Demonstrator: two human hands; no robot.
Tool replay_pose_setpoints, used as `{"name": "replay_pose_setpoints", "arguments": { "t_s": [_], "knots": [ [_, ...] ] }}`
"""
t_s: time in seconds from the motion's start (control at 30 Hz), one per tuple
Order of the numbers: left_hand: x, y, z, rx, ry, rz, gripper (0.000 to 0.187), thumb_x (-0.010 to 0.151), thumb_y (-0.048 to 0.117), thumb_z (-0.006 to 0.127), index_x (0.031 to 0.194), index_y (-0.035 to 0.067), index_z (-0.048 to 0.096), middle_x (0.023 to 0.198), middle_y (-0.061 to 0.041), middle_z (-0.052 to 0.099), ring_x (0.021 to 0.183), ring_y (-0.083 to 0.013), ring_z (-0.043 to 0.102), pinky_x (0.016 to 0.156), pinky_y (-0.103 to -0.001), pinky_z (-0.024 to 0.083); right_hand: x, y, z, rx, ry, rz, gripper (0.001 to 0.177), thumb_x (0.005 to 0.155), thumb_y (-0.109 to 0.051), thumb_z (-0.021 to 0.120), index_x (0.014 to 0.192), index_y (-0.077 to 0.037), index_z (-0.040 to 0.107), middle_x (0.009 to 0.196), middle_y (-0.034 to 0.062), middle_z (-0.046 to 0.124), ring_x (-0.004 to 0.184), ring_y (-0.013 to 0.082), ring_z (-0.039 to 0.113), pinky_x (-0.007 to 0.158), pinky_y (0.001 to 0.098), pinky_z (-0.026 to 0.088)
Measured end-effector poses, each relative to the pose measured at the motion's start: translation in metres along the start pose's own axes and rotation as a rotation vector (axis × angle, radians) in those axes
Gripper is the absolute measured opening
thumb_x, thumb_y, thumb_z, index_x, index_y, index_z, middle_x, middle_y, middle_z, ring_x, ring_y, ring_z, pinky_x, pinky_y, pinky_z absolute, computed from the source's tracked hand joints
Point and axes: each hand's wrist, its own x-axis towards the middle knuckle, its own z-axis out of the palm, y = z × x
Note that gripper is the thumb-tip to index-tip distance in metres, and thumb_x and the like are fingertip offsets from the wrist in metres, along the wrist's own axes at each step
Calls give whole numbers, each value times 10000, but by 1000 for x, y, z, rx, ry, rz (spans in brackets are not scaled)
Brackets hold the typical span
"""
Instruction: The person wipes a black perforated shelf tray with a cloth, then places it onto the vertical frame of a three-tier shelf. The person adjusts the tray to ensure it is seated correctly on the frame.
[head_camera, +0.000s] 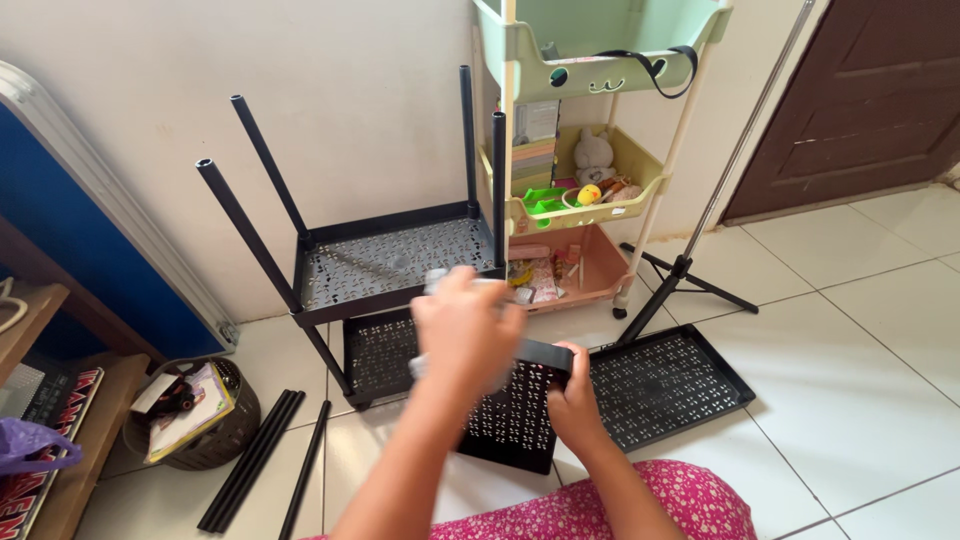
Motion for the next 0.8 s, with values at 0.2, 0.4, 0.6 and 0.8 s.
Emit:
{"name": "replay_pose_setpoints", "arguments": {
  "t_s": [0.2,0.4,0.6,0.8],
  "knots": [
    [-29,41,60,-21,22,274,194,705,315,765,823,162,776,966,-102,608,1033,-308,576,838,-563,361,2,-1,-3,41,-60,-278,645,806,55,659,1365,18,339,1264,254,563,1159,340,574,973,418,444],
    [-29,19,78,-4,36,188,198,716,331,781,816,160,767,955,-83,604,982,-296,572,793,-523,365,-2,0,-1,-32,-47,-24,533,884,63,513,1387,-37,368,1168,212,606,1055,303,632,911,405,501],
    [-15,-16,70,122,112,80,186,735,335,767,865,202,780,965,-71,611,976,-275,574,788,-519,368,0,-2,-1,-23,-1,-4,479,845,97,461,1298,-51,419,1122,192,617,1047,301,634,930,394,498],
    [-5,-60,57,180,122,-131,237,741,393,764,879,202,790,1027,-130,614,995,-356,573,763,-552,442,2,-5,-1,-7,3,-30,464,820,95,466,1262,-47,442,1096,173,614,1050,278,629,962,367,487]
  ]
}}
